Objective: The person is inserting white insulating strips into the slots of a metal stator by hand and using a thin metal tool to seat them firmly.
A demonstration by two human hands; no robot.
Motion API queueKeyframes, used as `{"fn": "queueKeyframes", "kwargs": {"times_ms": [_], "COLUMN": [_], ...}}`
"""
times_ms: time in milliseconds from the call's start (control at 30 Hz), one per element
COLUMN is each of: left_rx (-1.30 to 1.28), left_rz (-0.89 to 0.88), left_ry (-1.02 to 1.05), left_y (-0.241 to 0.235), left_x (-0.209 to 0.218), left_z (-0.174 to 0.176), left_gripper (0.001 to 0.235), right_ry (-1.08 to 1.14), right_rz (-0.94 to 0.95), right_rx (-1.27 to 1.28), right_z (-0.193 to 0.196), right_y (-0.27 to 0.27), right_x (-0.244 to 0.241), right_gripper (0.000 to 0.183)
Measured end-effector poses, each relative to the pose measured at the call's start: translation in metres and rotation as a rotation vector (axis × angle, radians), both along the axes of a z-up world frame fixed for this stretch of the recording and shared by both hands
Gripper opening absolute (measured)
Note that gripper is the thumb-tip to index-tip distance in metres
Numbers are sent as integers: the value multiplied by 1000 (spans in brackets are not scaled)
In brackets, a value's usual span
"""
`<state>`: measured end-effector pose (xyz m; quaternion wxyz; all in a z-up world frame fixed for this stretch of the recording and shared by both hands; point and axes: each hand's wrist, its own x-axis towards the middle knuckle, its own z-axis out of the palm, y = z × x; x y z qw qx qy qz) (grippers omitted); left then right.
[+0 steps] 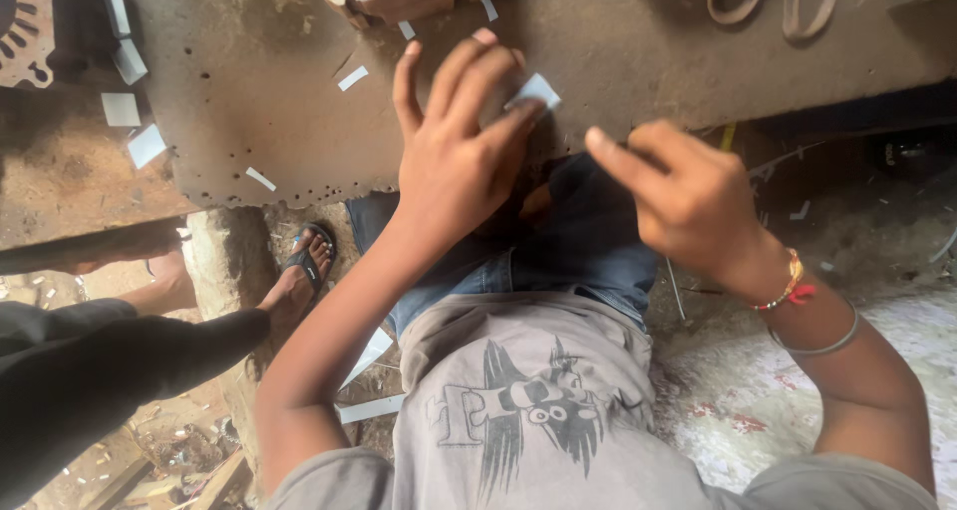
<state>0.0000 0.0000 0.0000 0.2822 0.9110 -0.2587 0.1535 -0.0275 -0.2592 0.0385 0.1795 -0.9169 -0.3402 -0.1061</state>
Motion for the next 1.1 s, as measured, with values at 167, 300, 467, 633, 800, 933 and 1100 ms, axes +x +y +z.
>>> {"fn": "queueKeyframes", "kwargs": {"times_ms": [167,300,467,633,800,933,1100], "left_rx": [32,-50,57,192,154,198,275], "left_rz": [-29,-12,-90,-166,-132,-148,-131], "left_ry": [-45,15,-132,-344,-294,-326,-291], "left_y": [3,1,6,7,7,9,4], "left_x": [-2,-1,-2,-6,-6,-4,-3], "left_z": [2,7,-2,-15,-16,-13,-12], "left_gripper": [30,32,39,44,38,36,42], "right_ry": [45,60,82,48,-48,-82,-349], "right_rz": [-89,-109,-110,-97,2,-49,107], "right_rx": [73,100,117,88,-97,-180,-346], "right_z": [5,5,5,1,1,0,-1], "right_y": [17,25,24,24,23,28,24], "right_x": [15,20,21,22,24,24,33], "right_gripper": [46,43,44,48,51,46,30]}}
